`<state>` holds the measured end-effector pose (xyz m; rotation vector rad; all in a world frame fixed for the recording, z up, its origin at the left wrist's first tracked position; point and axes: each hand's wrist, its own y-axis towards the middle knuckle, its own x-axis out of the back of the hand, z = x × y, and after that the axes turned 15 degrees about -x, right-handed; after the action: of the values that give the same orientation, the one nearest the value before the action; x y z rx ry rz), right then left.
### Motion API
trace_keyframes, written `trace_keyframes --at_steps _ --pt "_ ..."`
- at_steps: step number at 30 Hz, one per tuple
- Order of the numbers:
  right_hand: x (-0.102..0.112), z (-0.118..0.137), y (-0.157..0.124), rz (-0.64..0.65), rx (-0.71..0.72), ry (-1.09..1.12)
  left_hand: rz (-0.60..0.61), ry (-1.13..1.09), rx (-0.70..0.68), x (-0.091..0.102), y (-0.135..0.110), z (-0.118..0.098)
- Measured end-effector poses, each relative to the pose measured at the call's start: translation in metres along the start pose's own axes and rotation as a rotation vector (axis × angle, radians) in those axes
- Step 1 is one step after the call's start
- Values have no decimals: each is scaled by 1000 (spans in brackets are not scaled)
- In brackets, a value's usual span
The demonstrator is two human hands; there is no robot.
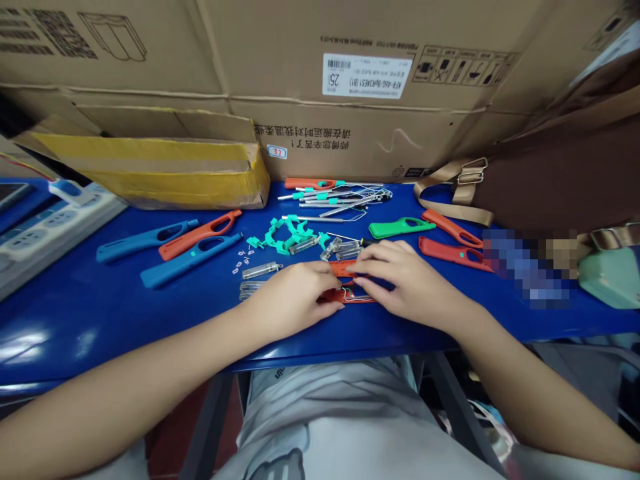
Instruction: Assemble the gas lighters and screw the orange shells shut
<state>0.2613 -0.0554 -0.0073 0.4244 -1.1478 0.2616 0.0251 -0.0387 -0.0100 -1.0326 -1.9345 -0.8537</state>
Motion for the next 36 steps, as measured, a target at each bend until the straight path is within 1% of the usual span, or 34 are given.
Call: trace_keyframes --at_steps 4,7,10,14,20,26,30,33,36 --pt "18 -6 24 12 -1 -129 21 54 7 1 -1 -2" --pt "23 -8 43 29 9 -220 22 60 9 0 -2 -3" --pt "19 -5 58 50 55 -243 -6 60 7 -1 -2 -4" --pt "7 4 78 67 88 -198 -40 27 1 -3 -2 -5" --pt "-7 18 105 155 -6 -240 -30 5 22 -2 -1 -7" --pt "-9 17 118 202 -48 -240 -74 -47 -8 -2 -3 -6" --pt "-9 16 122 230 -57 -234 -68 -38 -31 -2 -3 -6" --pt "-10 14 125 221 -67 -221 -72 -19 -24 -1 -3 -5" --pt "-9 10 125 189 -72 -211 -109 -34 -11 0 -3 -5"
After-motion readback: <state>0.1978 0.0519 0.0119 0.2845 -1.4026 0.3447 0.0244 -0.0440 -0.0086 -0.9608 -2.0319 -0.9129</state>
